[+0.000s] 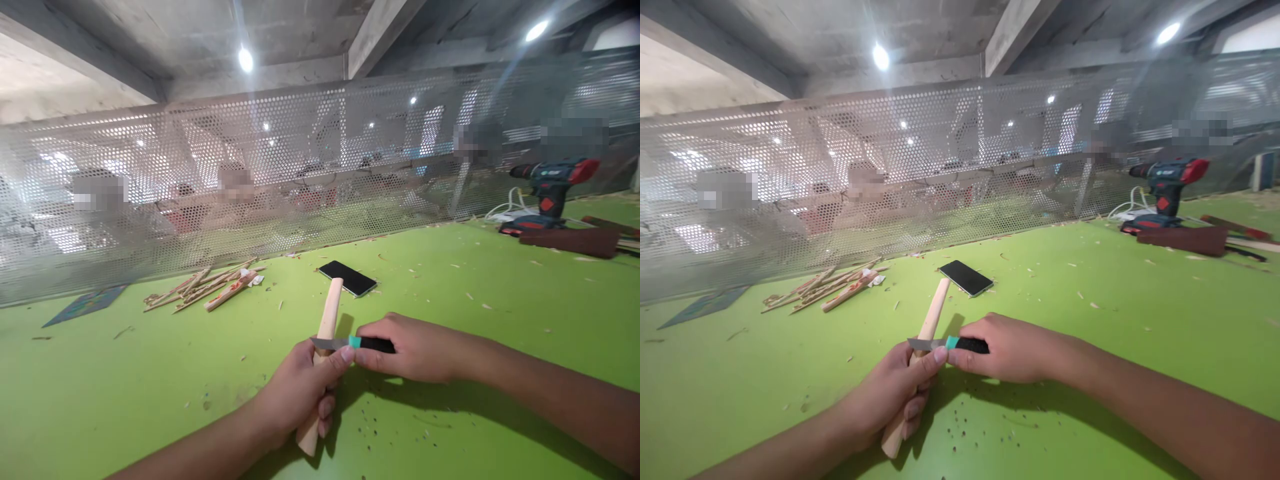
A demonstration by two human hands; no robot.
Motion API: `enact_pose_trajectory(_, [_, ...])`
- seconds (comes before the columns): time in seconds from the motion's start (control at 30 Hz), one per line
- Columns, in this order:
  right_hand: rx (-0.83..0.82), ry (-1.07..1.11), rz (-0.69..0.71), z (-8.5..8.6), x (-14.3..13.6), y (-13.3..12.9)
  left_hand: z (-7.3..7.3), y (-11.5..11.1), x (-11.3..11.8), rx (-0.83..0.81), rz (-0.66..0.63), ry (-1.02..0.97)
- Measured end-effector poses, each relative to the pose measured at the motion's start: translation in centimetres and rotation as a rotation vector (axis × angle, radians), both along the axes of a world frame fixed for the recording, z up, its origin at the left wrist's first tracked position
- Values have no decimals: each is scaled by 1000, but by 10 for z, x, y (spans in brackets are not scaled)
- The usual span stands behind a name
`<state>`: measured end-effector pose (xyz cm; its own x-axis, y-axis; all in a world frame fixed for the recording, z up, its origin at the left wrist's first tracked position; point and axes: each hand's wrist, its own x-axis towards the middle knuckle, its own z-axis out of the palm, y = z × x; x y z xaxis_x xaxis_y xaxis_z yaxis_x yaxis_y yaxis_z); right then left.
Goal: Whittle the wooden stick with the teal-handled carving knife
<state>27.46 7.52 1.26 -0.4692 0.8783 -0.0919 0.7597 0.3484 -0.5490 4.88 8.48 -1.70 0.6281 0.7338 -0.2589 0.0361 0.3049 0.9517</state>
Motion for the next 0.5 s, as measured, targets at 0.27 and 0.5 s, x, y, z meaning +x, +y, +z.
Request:
enact_pose_trajectory(0.27, [76, -20, -19, 2, -6, -1, 3, 1, 0, -14, 31, 32])
enact_pose_trajectory(0.5, [191, -80, -48, 2, -11, -5, 1, 3, -3, 35, -1, 65])
